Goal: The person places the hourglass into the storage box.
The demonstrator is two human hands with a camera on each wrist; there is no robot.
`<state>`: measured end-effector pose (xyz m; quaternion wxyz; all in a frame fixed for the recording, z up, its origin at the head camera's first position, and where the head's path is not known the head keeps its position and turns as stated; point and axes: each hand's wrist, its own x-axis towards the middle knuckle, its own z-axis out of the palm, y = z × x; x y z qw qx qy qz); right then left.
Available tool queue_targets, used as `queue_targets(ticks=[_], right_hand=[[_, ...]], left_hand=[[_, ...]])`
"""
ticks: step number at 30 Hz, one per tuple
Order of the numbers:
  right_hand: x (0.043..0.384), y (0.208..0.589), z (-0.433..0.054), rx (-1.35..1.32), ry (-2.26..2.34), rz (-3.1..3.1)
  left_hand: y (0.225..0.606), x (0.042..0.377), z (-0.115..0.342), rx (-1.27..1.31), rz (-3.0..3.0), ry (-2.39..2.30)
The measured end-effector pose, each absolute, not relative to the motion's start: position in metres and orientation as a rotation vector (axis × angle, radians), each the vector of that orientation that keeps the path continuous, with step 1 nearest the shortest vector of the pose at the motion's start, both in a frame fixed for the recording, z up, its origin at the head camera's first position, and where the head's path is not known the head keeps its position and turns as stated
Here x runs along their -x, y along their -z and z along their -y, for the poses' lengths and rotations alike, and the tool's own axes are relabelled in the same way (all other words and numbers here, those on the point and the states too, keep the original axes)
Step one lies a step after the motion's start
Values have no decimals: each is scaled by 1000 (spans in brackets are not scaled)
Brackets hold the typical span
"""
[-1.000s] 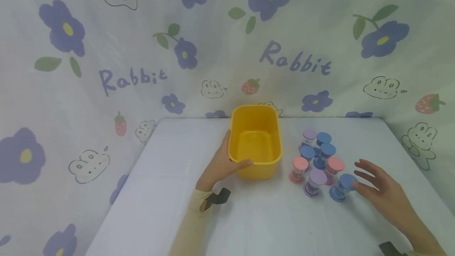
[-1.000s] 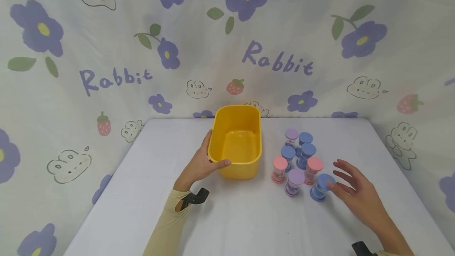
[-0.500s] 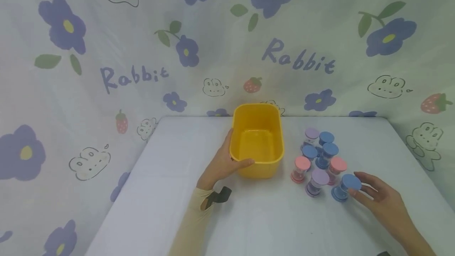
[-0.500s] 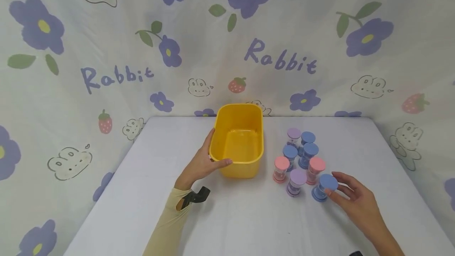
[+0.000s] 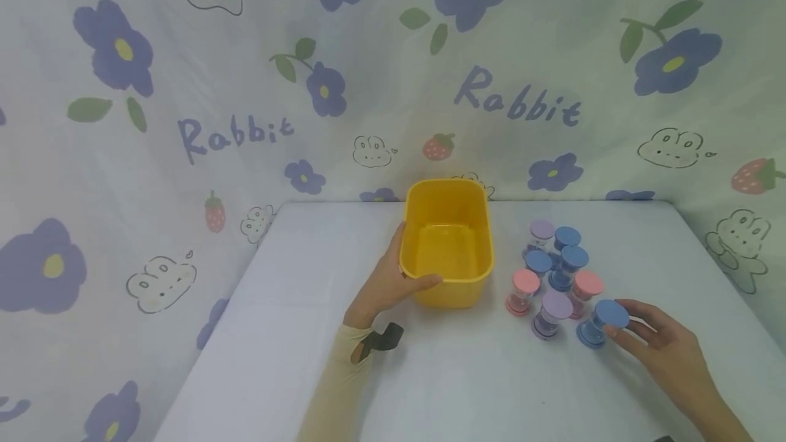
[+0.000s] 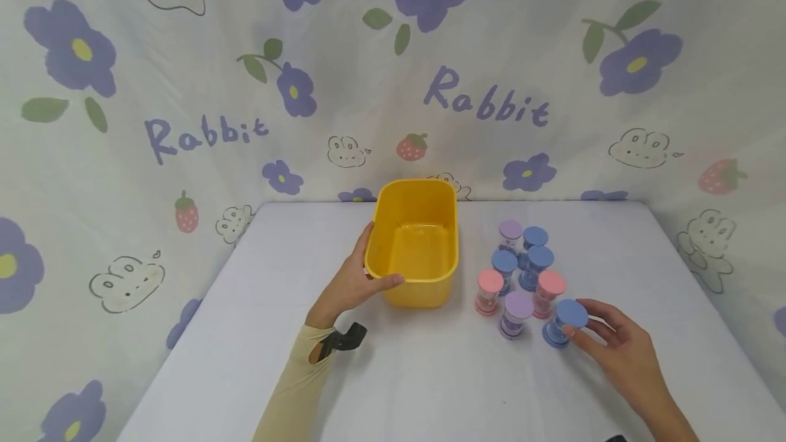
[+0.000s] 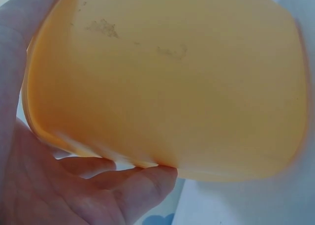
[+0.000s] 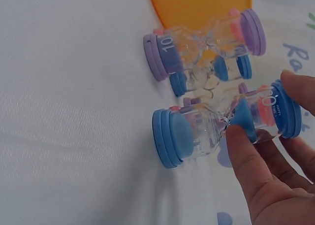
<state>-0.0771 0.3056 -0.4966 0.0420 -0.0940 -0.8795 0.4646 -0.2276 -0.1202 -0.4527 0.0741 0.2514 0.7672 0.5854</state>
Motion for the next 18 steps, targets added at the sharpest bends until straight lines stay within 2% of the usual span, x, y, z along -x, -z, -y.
queue_targets(ticks=[10,18], right_hand=[[74,494,-307,394,-1441,2677],[71,480,-311,321,-1405,2552]], left_hand=[[453,226,120,-720,-2310,-1742],[450,225,120,-711,-2304,-1742]])
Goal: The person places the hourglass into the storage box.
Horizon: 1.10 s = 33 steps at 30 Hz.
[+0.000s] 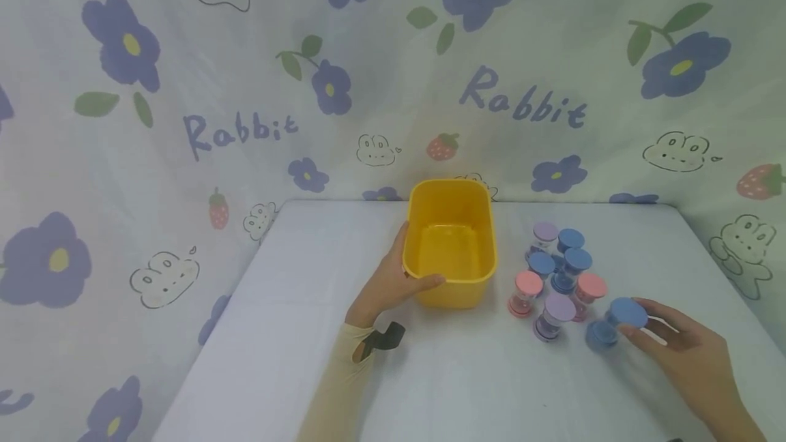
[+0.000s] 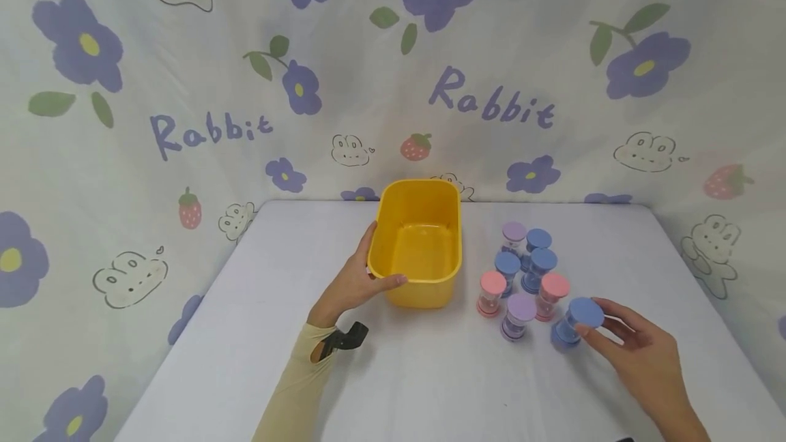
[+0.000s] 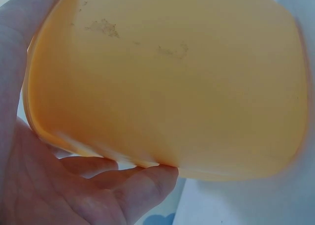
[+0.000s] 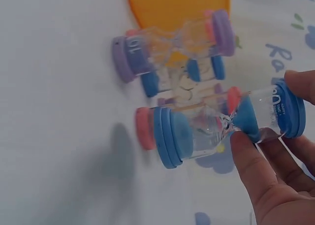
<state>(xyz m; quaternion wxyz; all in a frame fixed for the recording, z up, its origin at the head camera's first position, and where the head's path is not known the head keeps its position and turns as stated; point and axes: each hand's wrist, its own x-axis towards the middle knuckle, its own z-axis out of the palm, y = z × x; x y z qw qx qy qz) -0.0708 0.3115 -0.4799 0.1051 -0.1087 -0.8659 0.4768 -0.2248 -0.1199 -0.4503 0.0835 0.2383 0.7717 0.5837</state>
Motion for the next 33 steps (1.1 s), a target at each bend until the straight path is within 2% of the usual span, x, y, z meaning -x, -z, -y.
queue_targets(ticks=[21,33], right_hand=[[89,409,-313,234,-1304,2539],[107,378,-299,21,-1478,2476]], left_hand=[[449,225,121,-696,-2311,-1735],[448,224,121,-714,-2305,-1734]])
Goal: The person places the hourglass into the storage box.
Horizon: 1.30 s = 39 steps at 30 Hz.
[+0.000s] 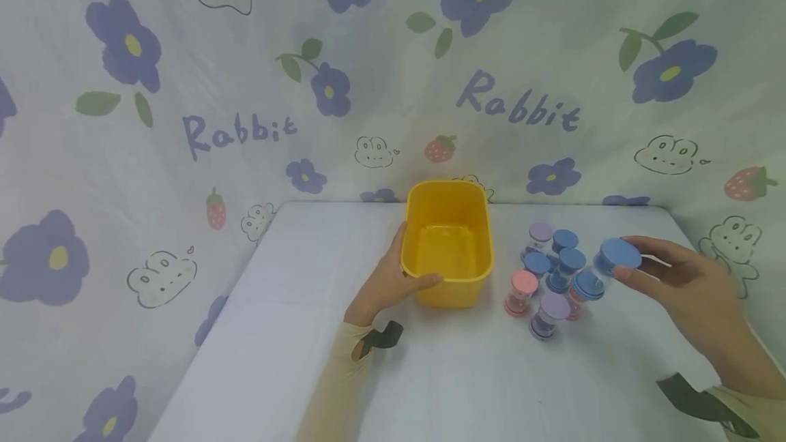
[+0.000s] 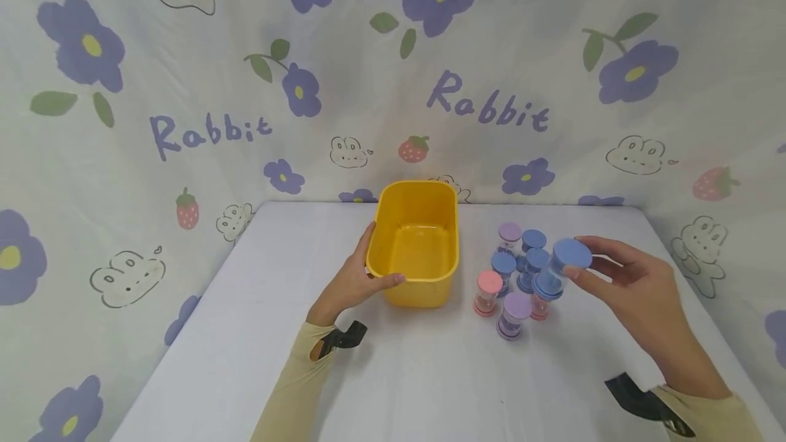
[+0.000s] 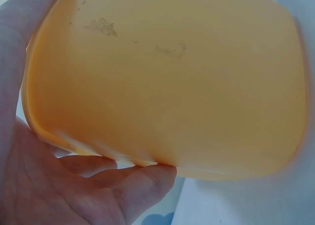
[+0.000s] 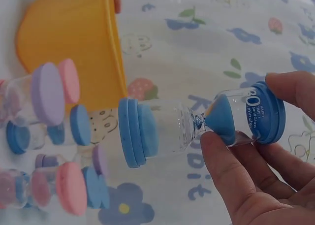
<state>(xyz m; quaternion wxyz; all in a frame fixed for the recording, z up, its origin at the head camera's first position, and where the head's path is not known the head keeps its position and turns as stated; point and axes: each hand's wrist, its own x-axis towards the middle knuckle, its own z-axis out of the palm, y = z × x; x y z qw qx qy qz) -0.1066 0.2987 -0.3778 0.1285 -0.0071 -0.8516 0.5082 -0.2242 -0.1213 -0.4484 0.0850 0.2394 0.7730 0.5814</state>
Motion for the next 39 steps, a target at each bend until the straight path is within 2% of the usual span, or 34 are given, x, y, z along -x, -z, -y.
queue_targets(ticks=[17,24,33,39], right_hand=[[146,336,-261,-108,-1660,2415],[167,327,-243,-328,-2023,2164],[188,314,-222,-203,-1633,2489],[201,307,-207,-245,-1620,2511]], left_hand=[[452,226,122,-659,-2296,-1735],[453,225,125,-651,-2334,-1715],[451,226,124,-684,-2331,-1720],[451,226,123,-670,-2311,-1731]])
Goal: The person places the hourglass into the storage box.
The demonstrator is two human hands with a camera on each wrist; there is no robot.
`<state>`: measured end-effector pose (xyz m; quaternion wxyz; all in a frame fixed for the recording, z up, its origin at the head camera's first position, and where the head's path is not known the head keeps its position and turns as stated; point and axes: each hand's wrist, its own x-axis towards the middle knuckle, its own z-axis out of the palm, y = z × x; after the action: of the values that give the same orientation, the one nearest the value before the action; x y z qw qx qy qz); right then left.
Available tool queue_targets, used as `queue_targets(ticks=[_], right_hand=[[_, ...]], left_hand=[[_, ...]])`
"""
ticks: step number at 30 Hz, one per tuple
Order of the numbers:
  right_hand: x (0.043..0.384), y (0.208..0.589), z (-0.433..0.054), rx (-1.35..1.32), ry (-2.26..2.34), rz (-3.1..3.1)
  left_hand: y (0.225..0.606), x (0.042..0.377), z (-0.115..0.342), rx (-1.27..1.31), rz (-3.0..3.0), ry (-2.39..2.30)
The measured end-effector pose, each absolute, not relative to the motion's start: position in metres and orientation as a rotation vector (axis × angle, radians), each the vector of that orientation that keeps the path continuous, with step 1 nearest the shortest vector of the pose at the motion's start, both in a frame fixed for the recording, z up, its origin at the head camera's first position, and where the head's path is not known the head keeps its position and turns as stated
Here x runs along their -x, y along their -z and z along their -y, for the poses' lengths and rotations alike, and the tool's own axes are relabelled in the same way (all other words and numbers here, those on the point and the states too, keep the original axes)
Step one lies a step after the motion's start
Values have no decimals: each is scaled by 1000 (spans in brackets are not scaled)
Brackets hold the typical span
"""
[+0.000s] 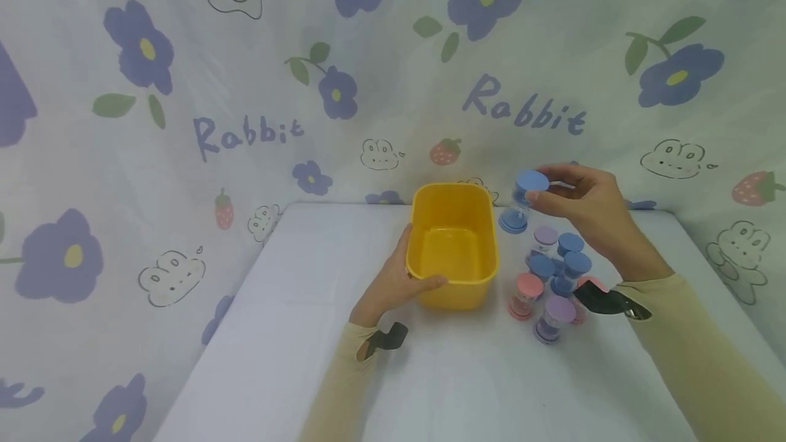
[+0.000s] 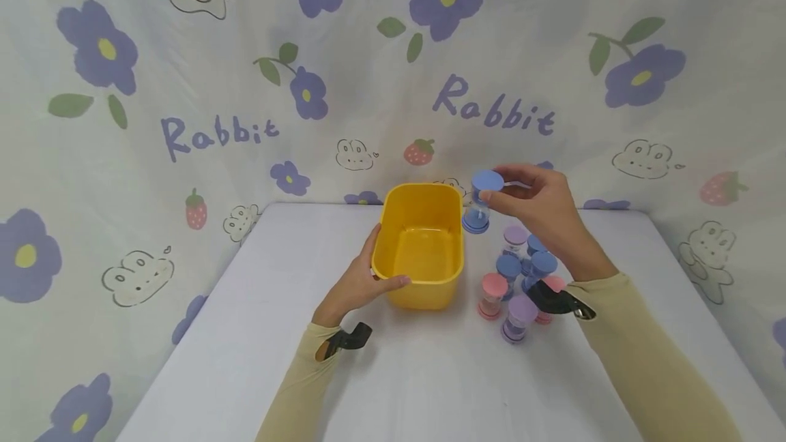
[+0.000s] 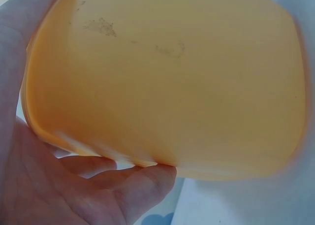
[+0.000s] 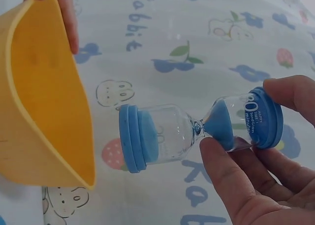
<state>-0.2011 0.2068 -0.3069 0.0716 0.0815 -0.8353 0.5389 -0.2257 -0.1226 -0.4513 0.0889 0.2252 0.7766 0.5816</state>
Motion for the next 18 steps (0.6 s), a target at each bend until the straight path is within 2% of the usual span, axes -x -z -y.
queue_targets(ticks=[18], right_hand=[[253,296,-152,-363,-1697,2499]], left_hand=[[451,225,124,-631,-2378,-1681]])
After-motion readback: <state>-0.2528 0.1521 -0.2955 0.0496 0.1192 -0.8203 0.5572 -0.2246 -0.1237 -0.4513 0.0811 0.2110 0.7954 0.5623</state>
